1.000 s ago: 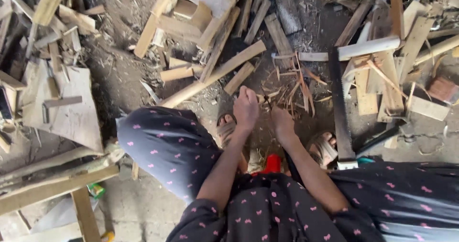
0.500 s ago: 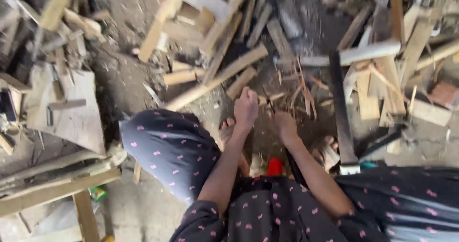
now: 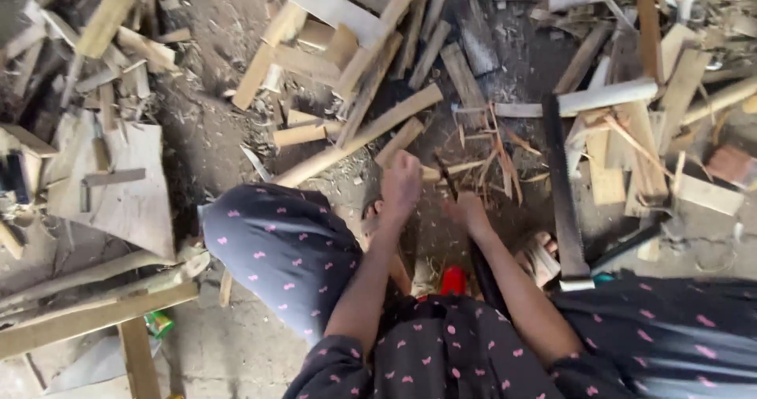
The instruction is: Using hand tools like a saw and a billhook to cut and shape wooden scraps while sitting on the floor.
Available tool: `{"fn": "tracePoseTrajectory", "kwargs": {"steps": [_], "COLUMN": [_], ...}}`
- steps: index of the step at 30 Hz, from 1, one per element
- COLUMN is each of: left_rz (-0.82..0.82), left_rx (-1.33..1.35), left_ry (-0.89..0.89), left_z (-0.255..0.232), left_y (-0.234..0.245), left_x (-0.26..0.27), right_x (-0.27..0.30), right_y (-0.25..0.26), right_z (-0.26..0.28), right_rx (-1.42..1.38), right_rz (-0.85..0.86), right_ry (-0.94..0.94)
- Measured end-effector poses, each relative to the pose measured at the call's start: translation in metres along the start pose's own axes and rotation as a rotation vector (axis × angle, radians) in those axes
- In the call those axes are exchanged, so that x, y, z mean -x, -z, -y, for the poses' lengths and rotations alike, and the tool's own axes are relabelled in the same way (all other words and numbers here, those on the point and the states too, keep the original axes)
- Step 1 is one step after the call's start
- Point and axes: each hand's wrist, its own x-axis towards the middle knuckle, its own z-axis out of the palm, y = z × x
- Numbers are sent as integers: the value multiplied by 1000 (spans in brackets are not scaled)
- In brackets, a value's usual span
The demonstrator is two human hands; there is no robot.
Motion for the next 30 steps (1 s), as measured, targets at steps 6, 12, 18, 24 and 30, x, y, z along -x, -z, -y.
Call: {"fn": "tracePoseTrajectory", "kwargs": {"steps": [6, 12, 18, 24, 30], "left_rz": [559, 567, 679, 794, 855], "left_rx": [963, 1095, 1480, 1790, 1942], "left_ry": [836, 911, 1510, 1428, 1894], "left_z": [2, 20, 1, -12, -24], "left_y": [91, 67, 104, 81, 15], "left_x": [-42, -43, -45, -11, 63], "right_x": [74, -28, 3, 40, 97], "right_y": [11, -13, -7, 3, 13], "right_z": [65, 24, 19, 15, 71], "right_rx": [364, 333, 253, -333, 206], "right_rz": [-174, -25, -21, -12, -11], "right_ry": [199, -245, -23, 89, 99]}}
